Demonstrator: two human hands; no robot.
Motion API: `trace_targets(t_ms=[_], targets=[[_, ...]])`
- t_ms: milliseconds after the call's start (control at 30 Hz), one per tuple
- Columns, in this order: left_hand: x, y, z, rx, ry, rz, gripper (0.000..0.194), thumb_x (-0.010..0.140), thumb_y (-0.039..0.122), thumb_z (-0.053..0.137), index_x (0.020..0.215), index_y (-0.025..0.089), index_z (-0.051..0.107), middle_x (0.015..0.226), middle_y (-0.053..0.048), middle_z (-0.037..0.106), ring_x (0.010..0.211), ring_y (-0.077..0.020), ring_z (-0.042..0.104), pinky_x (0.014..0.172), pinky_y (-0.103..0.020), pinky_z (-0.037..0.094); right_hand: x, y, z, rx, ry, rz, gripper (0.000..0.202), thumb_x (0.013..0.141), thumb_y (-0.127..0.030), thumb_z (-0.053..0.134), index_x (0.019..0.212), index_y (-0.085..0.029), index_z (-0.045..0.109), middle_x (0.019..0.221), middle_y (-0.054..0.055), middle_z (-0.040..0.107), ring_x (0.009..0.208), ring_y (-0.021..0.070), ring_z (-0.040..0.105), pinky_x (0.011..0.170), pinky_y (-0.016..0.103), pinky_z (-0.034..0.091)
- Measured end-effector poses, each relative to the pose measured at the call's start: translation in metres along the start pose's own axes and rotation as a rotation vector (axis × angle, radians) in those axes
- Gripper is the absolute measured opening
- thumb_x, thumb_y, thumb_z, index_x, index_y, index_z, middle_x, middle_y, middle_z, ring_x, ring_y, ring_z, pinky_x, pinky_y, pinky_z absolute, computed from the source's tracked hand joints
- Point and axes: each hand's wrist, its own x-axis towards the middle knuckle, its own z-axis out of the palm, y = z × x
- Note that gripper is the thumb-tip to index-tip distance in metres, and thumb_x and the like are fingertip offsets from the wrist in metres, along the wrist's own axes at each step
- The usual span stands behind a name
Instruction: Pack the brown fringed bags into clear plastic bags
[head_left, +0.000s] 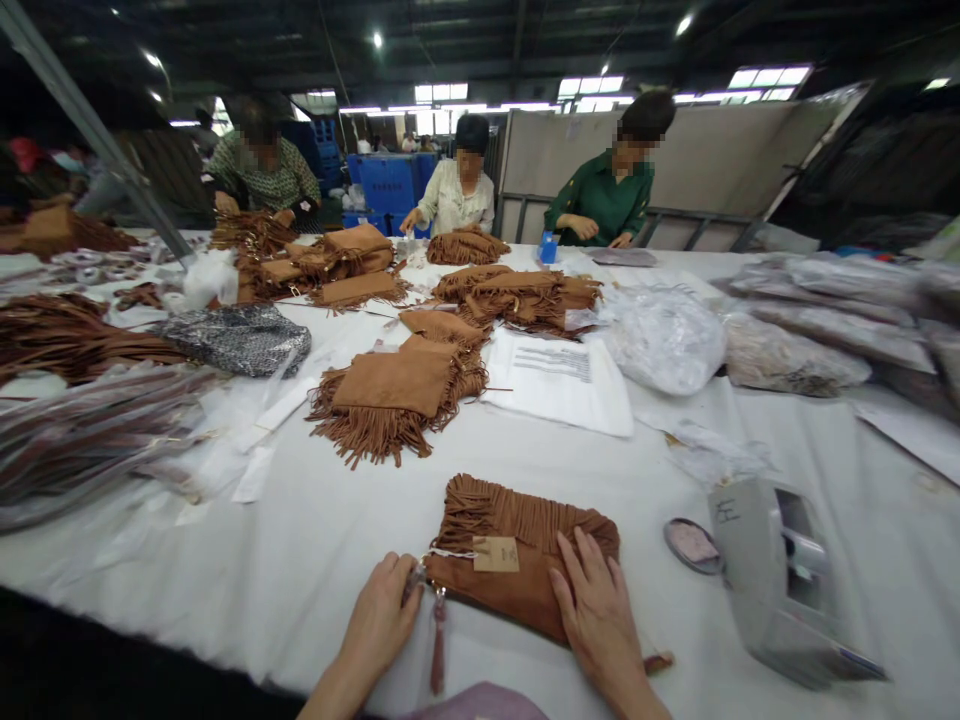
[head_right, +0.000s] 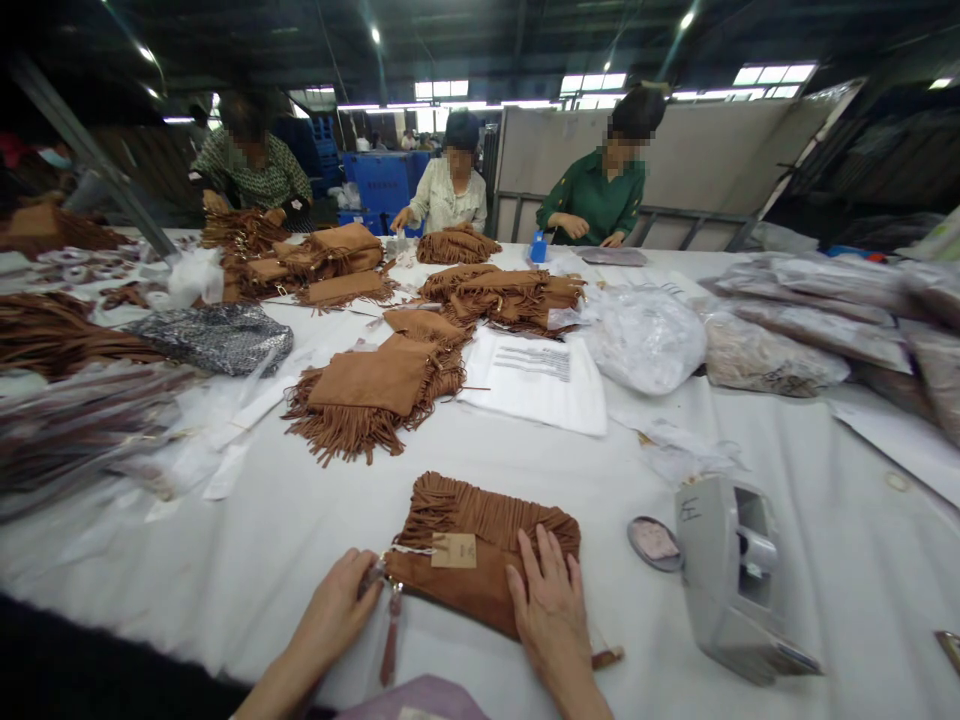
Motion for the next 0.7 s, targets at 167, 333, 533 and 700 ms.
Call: trace_targets(t_ms=[167,333,533,700], targets=[[-0.009,0.007,-0.017,-0.028,-0.133,-0.036,0.015,0.088,0.029,0.040,0.094,0.021,0.050,0.086,-0.004,0.062,0.081,-0.0192,0.059,0.072,-0.028,0.038,0.000,0.000,0.002,-0.003,0.004,-0.001,0.051,0.095,-0.040,0.029,0.135,-0.015,0.048,0.142,0.016,0.046,0.130,0.0276,0.041,0.104,0.049,0.033],[-0.036,0.005,-0.031,0.019,-0.345,-0.156,0.036,0.084,0.052,0.047,0.082,0.019,0.058,0.078,-0.006,0.068,0.071,-0.0207,0.061,0.061,-0.028,0.033,-0.001,-0.003,-0.002,0.014,-0.013,0.011,0.051,0.094,-0.039,0.031,0.138,-0.016,0.045,0.145,0.016,0.041,0.132,0.0290,0.038,0.104,0.050,0.032],[-0.035,0.019,-0.005,-0.372,-0.437,-0.236,0.025,0.076,0.033,0.054,0.063,0.014,0.063,0.048,0.003,0.054,0.044,-0.0116,0.049,0.042,-0.022,0.029,-0.006,-0.008,-0.022,0.077,-0.099,-0.255,0.078,0.079,-0.063,0.053,0.144,-0.023,0.036,0.153,0.015,0.028,0.140,0.0380,0.021,0.107,0.061,0.020],[-0.019,0.037,0.027,-1.111,-0.380,-0.498,0.027,0.074,0.034,0.069,0.069,0.008,0.065,0.051,-0.001,0.062,0.028,-0.0044,0.039,0.030,-0.016,0.024,-0.005,-0.012,-0.022,0.109,-0.152,-0.246,0.077,0.080,-0.059,0.056,0.145,-0.026,0.032,0.153,0.013,0.029,0.139,0.0357,0.023,0.107,0.059,0.021]])
